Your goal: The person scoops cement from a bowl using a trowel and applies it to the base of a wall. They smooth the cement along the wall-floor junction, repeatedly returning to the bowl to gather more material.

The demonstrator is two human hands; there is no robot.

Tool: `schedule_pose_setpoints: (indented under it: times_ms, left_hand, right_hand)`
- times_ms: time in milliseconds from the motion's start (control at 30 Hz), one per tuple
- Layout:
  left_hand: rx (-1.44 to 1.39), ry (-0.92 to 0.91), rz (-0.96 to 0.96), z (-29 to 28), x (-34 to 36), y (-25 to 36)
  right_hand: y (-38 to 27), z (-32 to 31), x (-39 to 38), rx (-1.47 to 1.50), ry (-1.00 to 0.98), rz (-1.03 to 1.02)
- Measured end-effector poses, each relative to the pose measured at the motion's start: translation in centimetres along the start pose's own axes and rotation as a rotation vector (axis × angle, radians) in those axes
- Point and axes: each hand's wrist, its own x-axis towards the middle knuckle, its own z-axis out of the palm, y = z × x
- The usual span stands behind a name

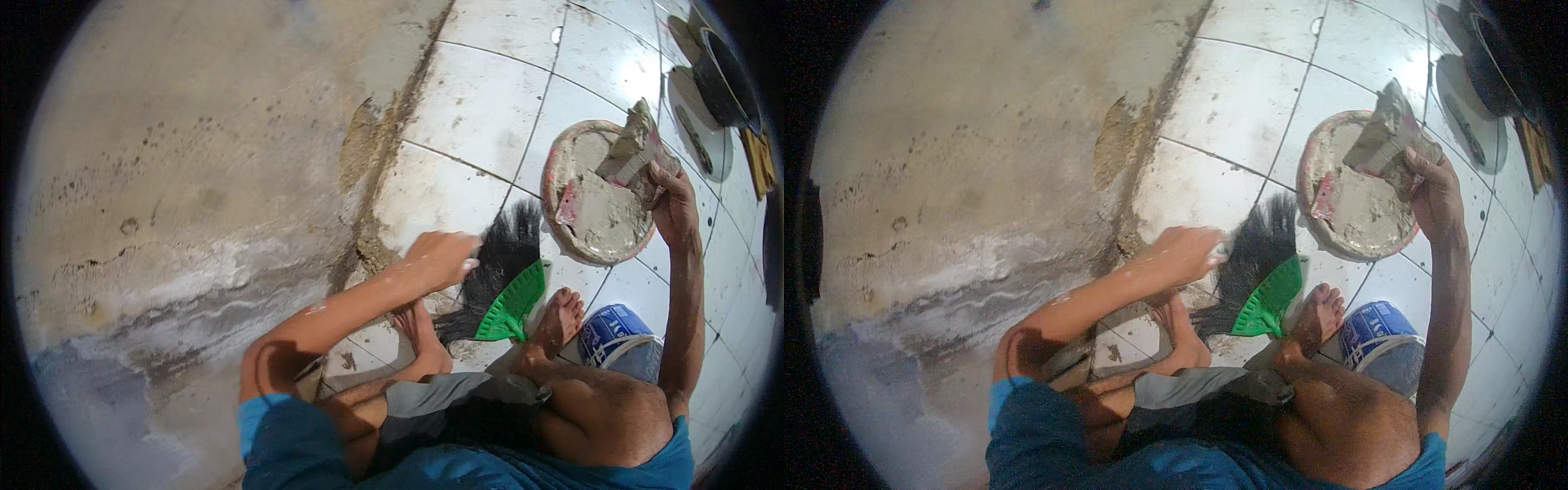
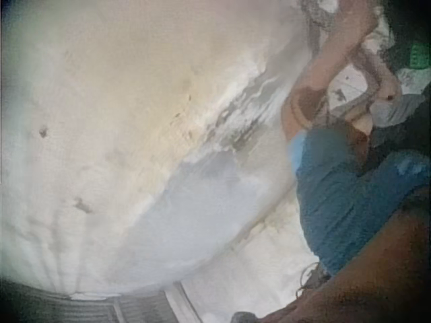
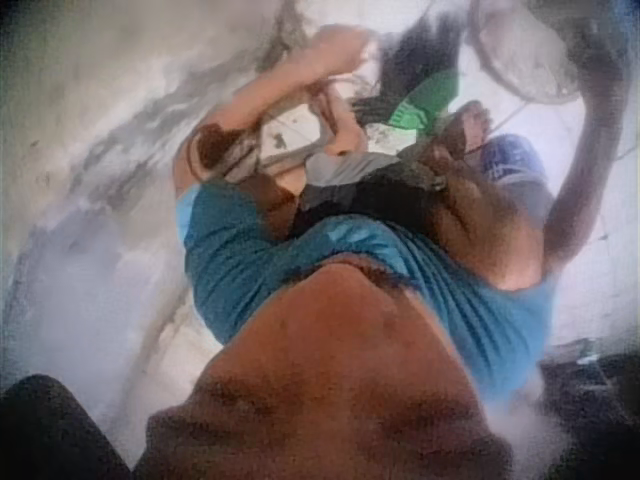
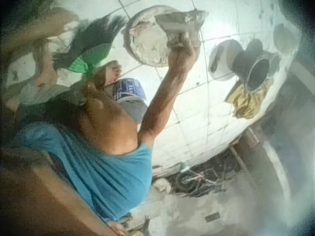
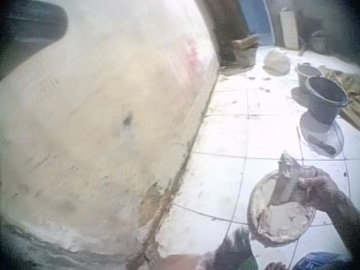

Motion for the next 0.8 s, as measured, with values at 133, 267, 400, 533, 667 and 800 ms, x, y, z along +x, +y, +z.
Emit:
schedule_pose_setpoints:
  times_ms: [133,267,400,533,667,800]
  left_hand:
    - [0.003,0.111,-0.239,-0.4,-9.7,-5.0]
    - [0.232,0.403,-0.454,-1.6,-18.7,-6.7]
    - [0.355,0.950,-0.541,0.8,-23.0,-7.1]
    - [0.040,1.127,-0.803,8.2,-24.6,-5.6]
    - [-0.347,1.126,-0.773,17.7,-21.7,-6.0]
    - [-0.578,1.124,-0.762,19.9,-20.0,-6.1]
  right_hand:
    - [-0.3,6.4,1.7,-0.105,-0.067,0.122]
    - [0.0,14.9,1.9,-0.111,-0.142,0.172]
    - [1.7,18.9,2.6,-0.294,-0.200,0.301]
    - [6.0,23.6,3.5,-0.338,-0.239,0.309]
    - [11.9,28.0,3.8,-0.556,-0.299,0.344]
    - [22.7,34.4,2.3,-0.433,-0.173,0.102]
